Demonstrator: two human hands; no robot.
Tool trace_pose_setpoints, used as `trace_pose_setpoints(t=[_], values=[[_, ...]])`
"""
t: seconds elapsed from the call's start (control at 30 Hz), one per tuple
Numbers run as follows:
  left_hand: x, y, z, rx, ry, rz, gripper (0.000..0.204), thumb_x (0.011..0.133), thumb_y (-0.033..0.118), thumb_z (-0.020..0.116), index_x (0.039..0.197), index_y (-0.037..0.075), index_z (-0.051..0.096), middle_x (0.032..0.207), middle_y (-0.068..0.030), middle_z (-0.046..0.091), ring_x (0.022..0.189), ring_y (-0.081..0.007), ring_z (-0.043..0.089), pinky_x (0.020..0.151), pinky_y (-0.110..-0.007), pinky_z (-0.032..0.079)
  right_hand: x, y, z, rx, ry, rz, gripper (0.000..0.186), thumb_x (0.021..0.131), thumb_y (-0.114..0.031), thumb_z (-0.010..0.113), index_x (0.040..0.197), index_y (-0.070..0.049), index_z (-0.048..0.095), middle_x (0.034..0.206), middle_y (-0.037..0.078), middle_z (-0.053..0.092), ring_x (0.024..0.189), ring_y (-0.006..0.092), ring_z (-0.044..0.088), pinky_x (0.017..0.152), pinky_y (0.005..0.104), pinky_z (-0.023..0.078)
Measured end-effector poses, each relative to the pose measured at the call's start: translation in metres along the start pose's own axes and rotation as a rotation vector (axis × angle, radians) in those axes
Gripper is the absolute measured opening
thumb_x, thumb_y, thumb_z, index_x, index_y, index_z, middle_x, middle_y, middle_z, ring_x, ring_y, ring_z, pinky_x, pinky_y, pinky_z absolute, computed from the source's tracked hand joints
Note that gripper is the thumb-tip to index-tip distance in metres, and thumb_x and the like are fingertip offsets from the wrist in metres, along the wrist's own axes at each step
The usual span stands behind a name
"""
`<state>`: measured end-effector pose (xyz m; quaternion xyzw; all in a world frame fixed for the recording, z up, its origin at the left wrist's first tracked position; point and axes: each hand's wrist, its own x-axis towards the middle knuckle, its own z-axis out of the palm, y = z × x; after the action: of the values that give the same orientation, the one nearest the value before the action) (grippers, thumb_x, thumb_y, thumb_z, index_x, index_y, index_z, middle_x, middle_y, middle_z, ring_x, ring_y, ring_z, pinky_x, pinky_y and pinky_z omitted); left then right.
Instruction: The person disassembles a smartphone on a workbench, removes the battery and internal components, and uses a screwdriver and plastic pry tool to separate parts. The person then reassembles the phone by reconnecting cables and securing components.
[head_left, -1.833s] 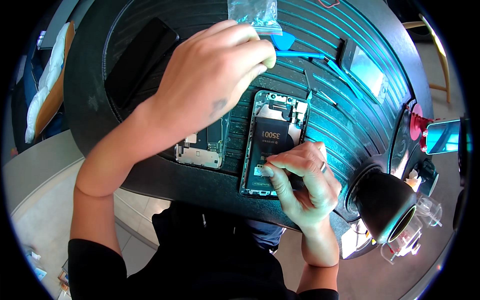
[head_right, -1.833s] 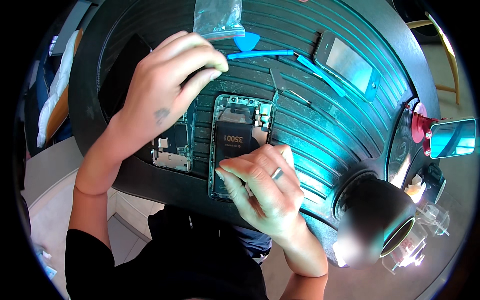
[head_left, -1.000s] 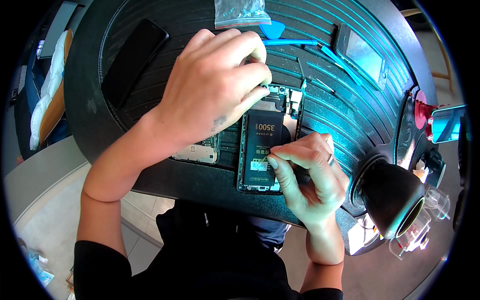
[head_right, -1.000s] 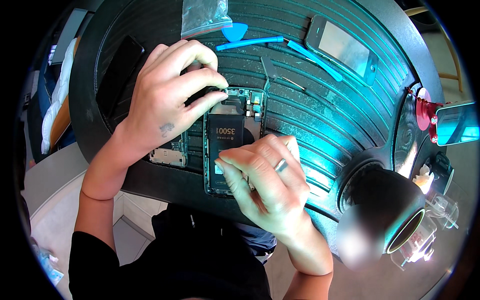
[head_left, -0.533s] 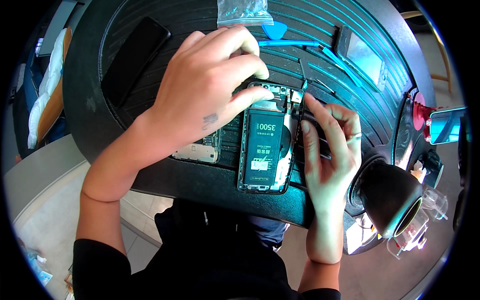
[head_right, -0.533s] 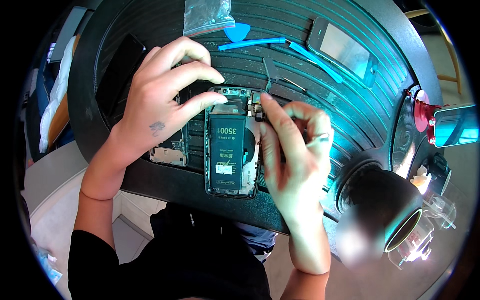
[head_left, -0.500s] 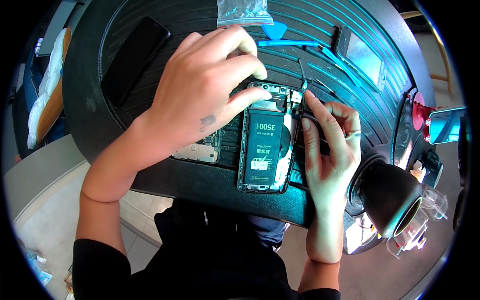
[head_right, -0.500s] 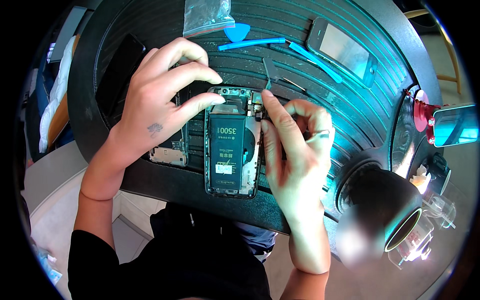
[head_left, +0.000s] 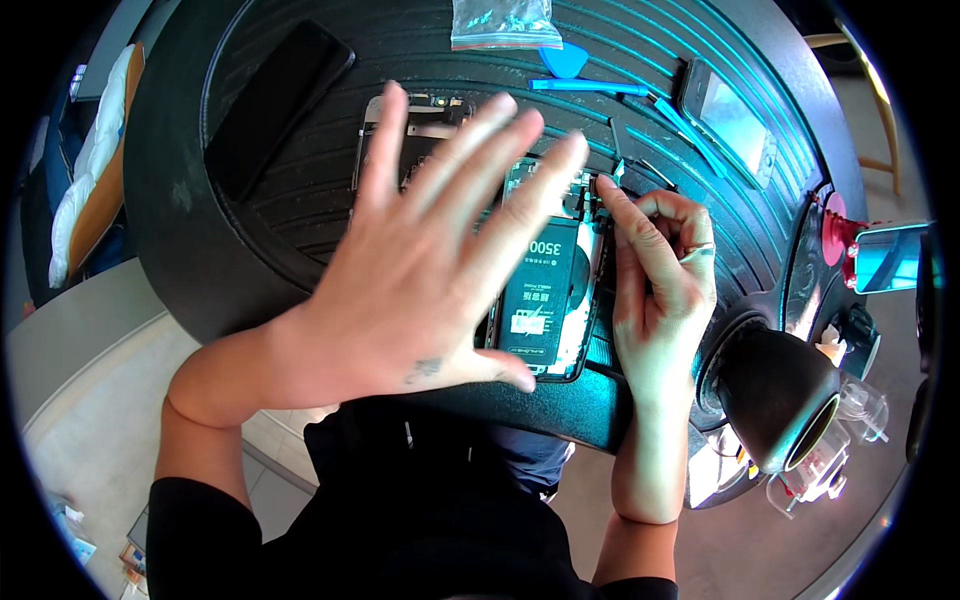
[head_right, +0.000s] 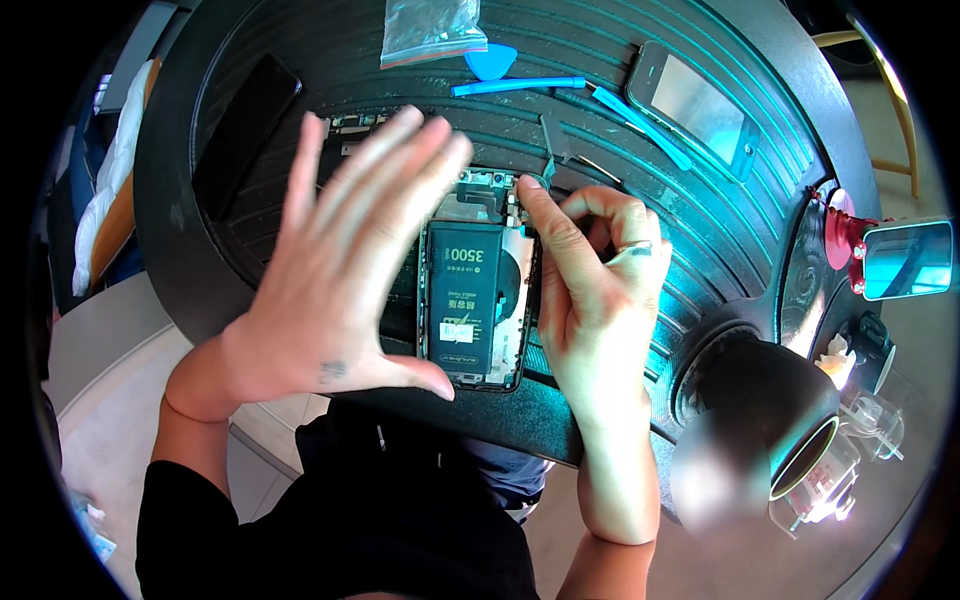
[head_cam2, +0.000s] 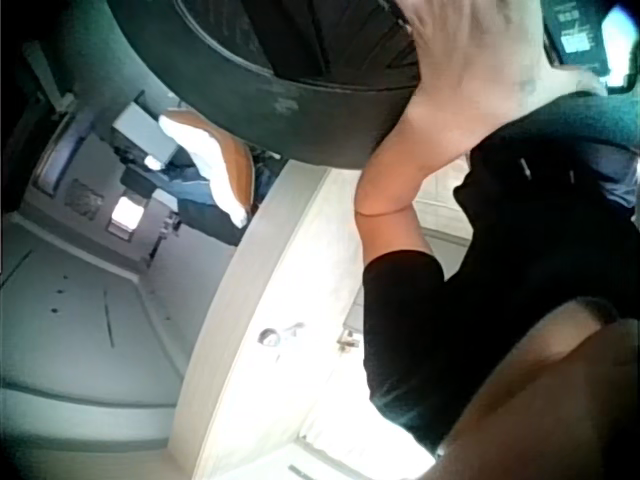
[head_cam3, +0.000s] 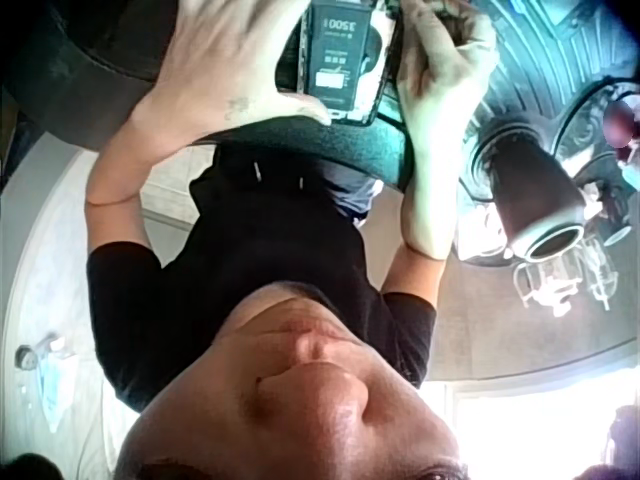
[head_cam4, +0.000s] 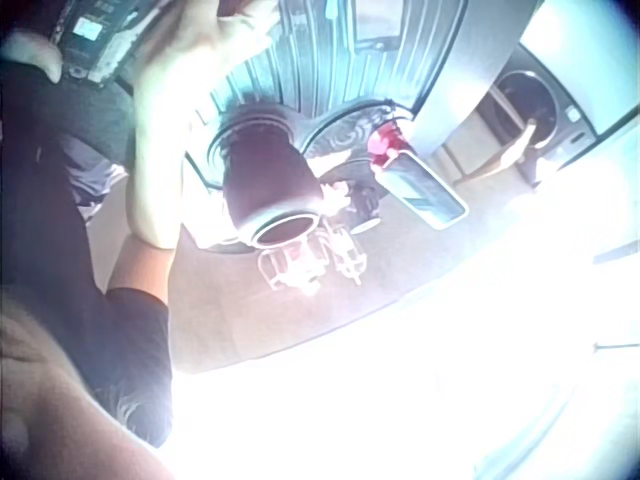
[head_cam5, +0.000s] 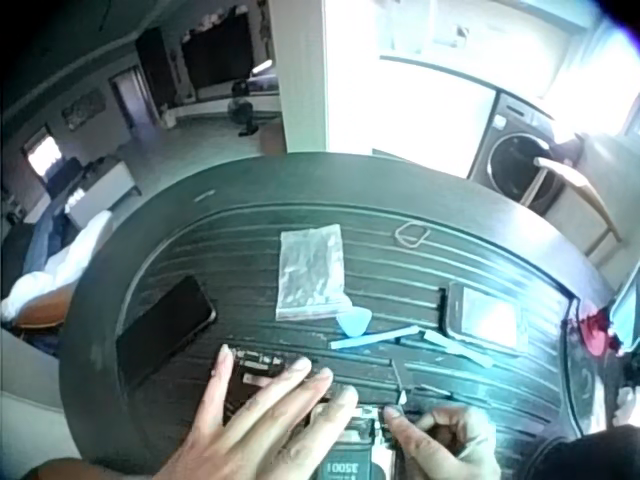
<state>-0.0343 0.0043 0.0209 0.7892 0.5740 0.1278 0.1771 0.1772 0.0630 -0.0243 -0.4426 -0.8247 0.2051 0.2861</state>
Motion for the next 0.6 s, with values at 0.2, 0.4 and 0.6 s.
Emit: trace_pose_setpoints(t=[0.2, 0.4, 0.6], values=[[-0.004, -0.052, -0.02, -0.035, 0.441, 0.048, 0.093, 0.073, 0.057, 0.079, 0.139, -0.001, 0.049, 0.142, -0.0161, 0.054, 0.135, -0.0299, 0.049, 0.12, -0.053, 0.013, -0.001, -0.008, -0.006, -0.244, -0.015, -0.088, 0.044, 0.079, 0.002, 0.071, 0.12, -0.015, 0.074, 0.101, 0.001, 0.058, 0.083, 0.0165, 0.05, 0.08, 0.0321, 0.038], [-0.004, -0.063, -0.014, -0.013, 0.459, -0.001, 0.037, 0.083, 0.021, 0.075, 0.117, 0.005, 0.07, 0.128, -0.0128, 0.066, 0.124, -0.0273, 0.059, 0.115, -0.046, 0.031, -0.005, 0.001, 0.001, -0.18, 0.006, -0.068, 0.044, 0.079, 0.0, 0.071, 0.121, -0.014, 0.074, 0.103, 0.001, 0.059, 0.087, 0.0166, 0.051, 0.082, 0.0318, 0.038], [-0.004, -0.07, -0.012, -0.021, 0.482, 0.025, 0.026, 0.083, 0.007, 0.071, 0.109, 0.004, 0.072, 0.121, -0.0105, 0.069, 0.115, -0.0242, 0.063, 0.108, -0.039, 0.04, -0.004, 0.001, 0.002, -0.179, 0.013, -0.074, 0.045, 0.077, 0.0, 0.072, 0.121, -0.013, 0.073, 0.103, 0.002, 0.059, 0.088, 0.0166, 0.052, 0.082, 0.0319, 0.038]])
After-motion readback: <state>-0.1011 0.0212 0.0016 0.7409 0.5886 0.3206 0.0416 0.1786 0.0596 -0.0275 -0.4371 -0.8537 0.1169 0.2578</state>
